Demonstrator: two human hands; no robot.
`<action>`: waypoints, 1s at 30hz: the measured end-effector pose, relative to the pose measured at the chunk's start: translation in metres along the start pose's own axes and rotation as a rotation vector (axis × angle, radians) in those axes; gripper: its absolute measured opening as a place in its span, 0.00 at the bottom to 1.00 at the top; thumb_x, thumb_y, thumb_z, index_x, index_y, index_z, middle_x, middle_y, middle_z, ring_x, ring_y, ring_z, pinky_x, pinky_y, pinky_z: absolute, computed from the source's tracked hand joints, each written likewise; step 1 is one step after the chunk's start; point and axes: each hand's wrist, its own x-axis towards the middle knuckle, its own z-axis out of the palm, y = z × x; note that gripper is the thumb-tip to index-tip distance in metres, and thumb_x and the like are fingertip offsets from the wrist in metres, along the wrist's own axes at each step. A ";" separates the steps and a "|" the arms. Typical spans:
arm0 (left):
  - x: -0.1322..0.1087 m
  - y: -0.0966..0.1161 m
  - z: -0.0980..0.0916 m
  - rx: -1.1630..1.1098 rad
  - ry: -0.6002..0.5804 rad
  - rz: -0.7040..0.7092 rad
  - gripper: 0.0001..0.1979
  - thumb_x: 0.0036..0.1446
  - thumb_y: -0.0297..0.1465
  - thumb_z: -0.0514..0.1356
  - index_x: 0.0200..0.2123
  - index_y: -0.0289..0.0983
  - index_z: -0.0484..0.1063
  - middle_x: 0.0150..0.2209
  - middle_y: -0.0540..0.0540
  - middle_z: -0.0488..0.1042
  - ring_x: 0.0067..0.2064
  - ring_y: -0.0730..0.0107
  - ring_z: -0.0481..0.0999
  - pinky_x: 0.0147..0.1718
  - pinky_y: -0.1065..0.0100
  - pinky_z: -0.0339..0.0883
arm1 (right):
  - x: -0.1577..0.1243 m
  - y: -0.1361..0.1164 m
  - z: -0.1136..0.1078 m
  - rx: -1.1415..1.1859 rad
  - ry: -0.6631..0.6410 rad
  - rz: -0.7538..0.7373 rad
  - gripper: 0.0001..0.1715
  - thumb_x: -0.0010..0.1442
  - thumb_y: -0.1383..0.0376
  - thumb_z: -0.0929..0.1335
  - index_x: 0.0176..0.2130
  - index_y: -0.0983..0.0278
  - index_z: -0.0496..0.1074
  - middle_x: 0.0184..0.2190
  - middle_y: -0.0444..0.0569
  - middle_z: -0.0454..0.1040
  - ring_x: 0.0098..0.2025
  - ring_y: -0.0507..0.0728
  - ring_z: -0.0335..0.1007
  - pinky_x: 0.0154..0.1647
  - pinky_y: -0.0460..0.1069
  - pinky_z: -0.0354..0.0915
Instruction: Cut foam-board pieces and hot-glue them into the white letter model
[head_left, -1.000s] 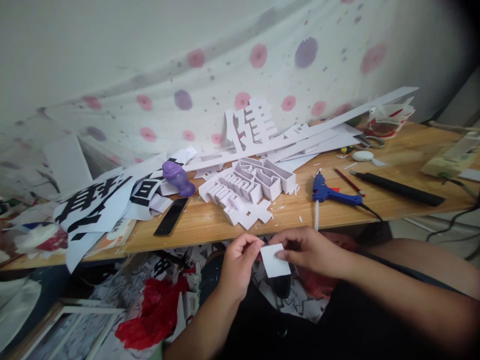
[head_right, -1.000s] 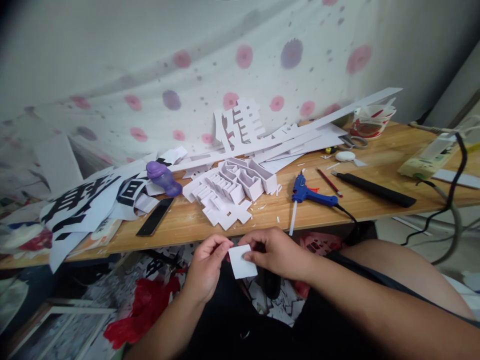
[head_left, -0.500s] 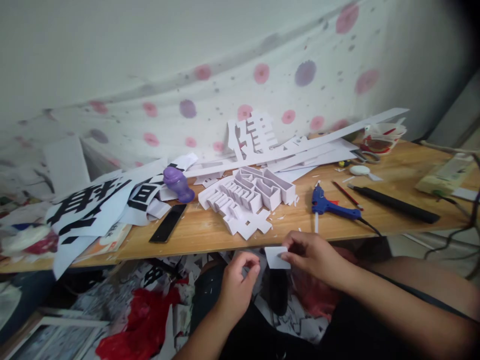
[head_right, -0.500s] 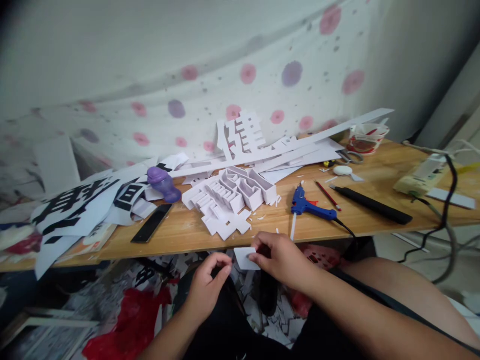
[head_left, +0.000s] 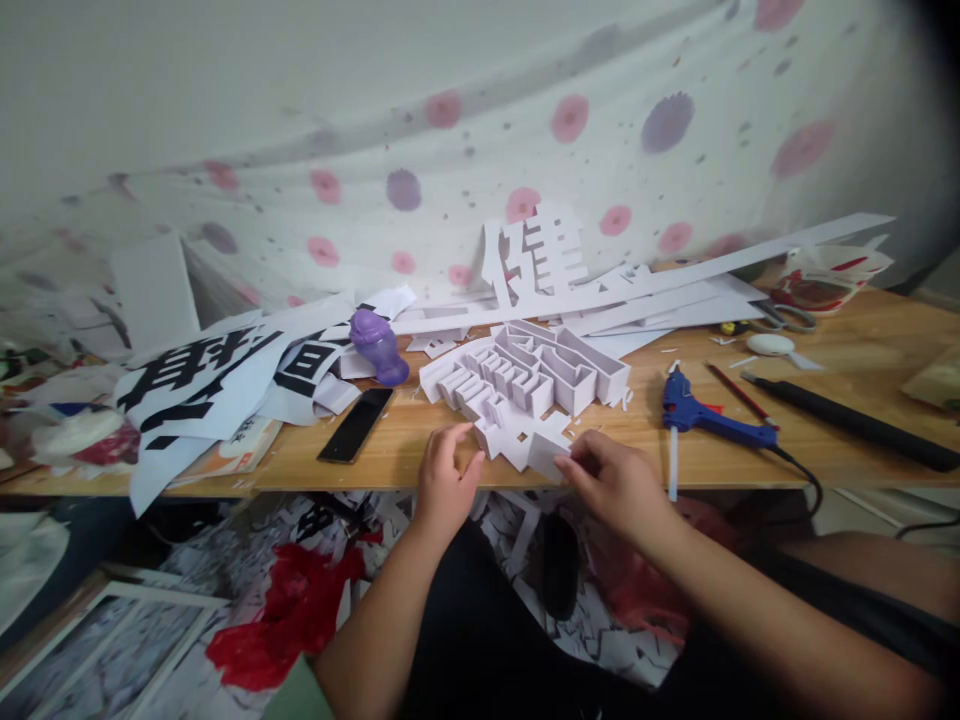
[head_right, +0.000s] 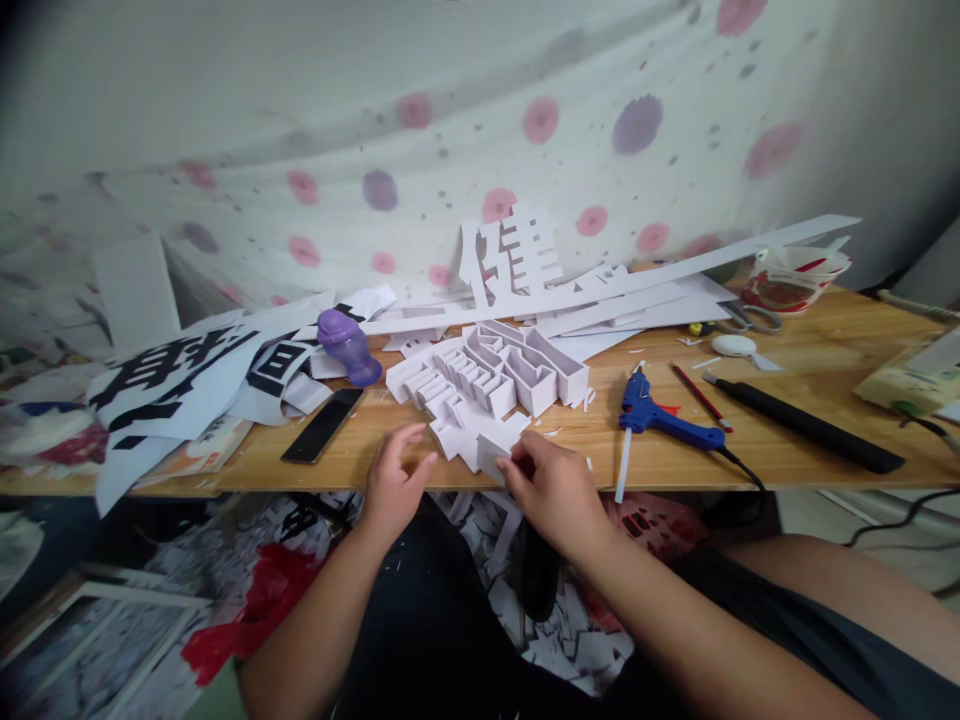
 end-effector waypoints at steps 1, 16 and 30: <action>0.005 -0.001 0.000 0.006 -0.005 0.046 0.16 0.55 0.28 0.57 0.48 0.39 0.68 0.46 0.41 0.71 0.49 0.60 0.70 0.51 0.57 0.62 | 0.004 -0.001 0.010 -0.003 0.025 0.001 0.13 0.58 0.56 0.64 0.28 0.62 0.64 0.20 0.44 0.67 0.24 0.53 0.62 0.26 0.47 0.56; 0.020 -0.016 0.009 0.067 -0.163 0.415 0.18 0.61 0.25 0.51 0.53 0.39 0.67 0.54 0.44 0.70 0.59 0.59 0.60 0.58 0.53 0.57 | 0.023 0.004 0.064 -0.047 0.150 -0.114 0.11 0.58 0.59 0.64 0.28 0.64 0.67 0.21 0.44 0.69 0.22 0.52 0.64 0.26 0.45 0.58; 0.016 -0.016 0.014 0.122 -0.153 0.392 0.17 0.59 0.23 0.53 0.51 0.39 0.69 0.53 0.46 0.71 0.59 0.59 0.59 0.58 0.53 0.56 | 0.019 0.009 0.066 -0.118 0.186 -0.289 0.08 0.60 0.64 0.65 0.31 0.66 0.69 0.23 0.44 0.70 0.23 0.51 0.66 0.25 0.44 0.59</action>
